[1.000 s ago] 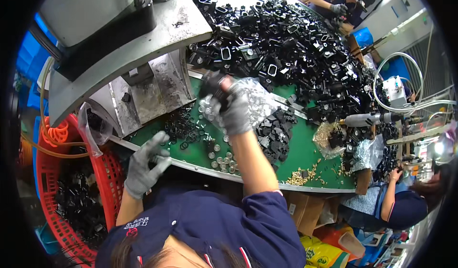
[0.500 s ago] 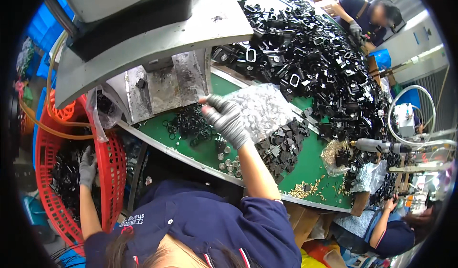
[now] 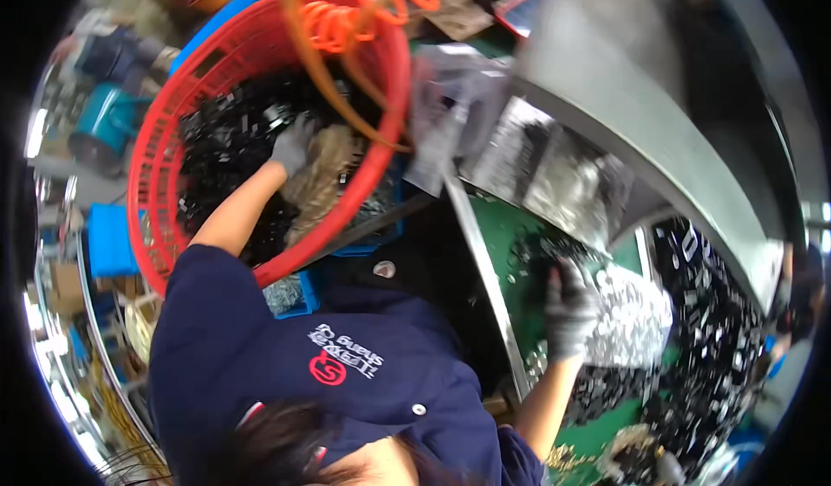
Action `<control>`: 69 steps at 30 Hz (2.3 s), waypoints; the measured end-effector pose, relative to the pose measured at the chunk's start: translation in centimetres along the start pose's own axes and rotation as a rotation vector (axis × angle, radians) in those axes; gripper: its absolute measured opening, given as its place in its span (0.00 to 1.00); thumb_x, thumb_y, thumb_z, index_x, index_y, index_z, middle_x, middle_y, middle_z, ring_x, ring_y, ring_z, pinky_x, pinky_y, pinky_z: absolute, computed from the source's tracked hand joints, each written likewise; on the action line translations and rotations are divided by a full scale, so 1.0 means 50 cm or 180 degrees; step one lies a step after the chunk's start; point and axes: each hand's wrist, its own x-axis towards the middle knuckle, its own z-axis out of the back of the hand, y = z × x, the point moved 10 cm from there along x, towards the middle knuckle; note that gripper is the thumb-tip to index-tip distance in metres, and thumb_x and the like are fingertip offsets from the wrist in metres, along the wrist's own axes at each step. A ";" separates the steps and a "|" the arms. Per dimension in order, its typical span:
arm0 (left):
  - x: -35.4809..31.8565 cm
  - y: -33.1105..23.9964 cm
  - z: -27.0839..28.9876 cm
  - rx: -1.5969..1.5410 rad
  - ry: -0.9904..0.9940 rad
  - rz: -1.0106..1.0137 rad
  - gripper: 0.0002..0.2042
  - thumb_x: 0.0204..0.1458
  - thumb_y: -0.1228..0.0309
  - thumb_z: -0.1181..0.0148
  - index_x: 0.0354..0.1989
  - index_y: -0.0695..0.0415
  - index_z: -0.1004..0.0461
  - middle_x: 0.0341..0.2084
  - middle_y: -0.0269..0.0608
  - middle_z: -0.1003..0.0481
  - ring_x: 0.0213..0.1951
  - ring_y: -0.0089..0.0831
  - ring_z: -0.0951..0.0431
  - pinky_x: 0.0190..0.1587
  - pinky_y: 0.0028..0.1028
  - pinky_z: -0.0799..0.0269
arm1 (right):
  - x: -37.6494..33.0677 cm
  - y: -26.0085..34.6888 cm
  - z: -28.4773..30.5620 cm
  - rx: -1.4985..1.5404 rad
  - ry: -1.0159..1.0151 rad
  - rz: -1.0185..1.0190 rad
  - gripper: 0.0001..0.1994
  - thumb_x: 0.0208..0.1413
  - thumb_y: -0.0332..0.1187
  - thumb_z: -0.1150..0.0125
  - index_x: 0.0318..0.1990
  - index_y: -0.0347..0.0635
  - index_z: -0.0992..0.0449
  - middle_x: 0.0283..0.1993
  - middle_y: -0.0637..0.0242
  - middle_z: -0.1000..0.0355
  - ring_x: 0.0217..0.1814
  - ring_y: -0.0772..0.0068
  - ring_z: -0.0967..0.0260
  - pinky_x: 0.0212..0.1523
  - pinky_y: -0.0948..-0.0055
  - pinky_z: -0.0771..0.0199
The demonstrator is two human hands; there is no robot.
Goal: Manually assembling small black plastic components at a factory workstation.
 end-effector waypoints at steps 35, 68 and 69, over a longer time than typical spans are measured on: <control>-0.113 0.064 0.216 -0.3402 0.0971 0.1407 0.21 0.44 0.61 0.29 0.45 0.59 0.24 0.34 0.37 0.23 0.35 0.25 0.25 0.39 0.28 0.27 | -0.080 -0.083 0.050 0.2305 -0.0674 -0.0991 0.07 0.56 0.26 0.36 0.41 0.35 0.21 0.30 0.69 0.25 0.25 0.82 0.34 0.26 0.83 0.34; -0.278 -0.741 0.448 -0.8705 0.2721 -0.2323 0.19 0.62 0.67 0.51 0.60 0.55 0.37 0.60 0.48 0.36 0.65 0.44 0.38 0.66 0.43 0.39 | -0.054 0.229 0.093 0.1542 -0.0515 0.0457 0.14 0.44 0.25 0.28 0.40 0.39 0.22 0.28 0.70 0.30 0.25 0.78 0.35 0.29 0.77 0.34; -0.279 -0.745 0.452 -0.8665 0.2781 -0.2506 0.18 0.63 0.67 0.52 0.60 0.55 0.36 0.60 0.47 0.36 0.65 0.43 0.39 0.66 0.44 0.40 | -0.055 0.208 0.087 0.1871 -0.0517 0.0190 0.17 0.44 0.26 0.27 0.43 0.40 0.24 0.30 0.72 0.30 0.27 0.80 0.36 0.30 0.78 0.34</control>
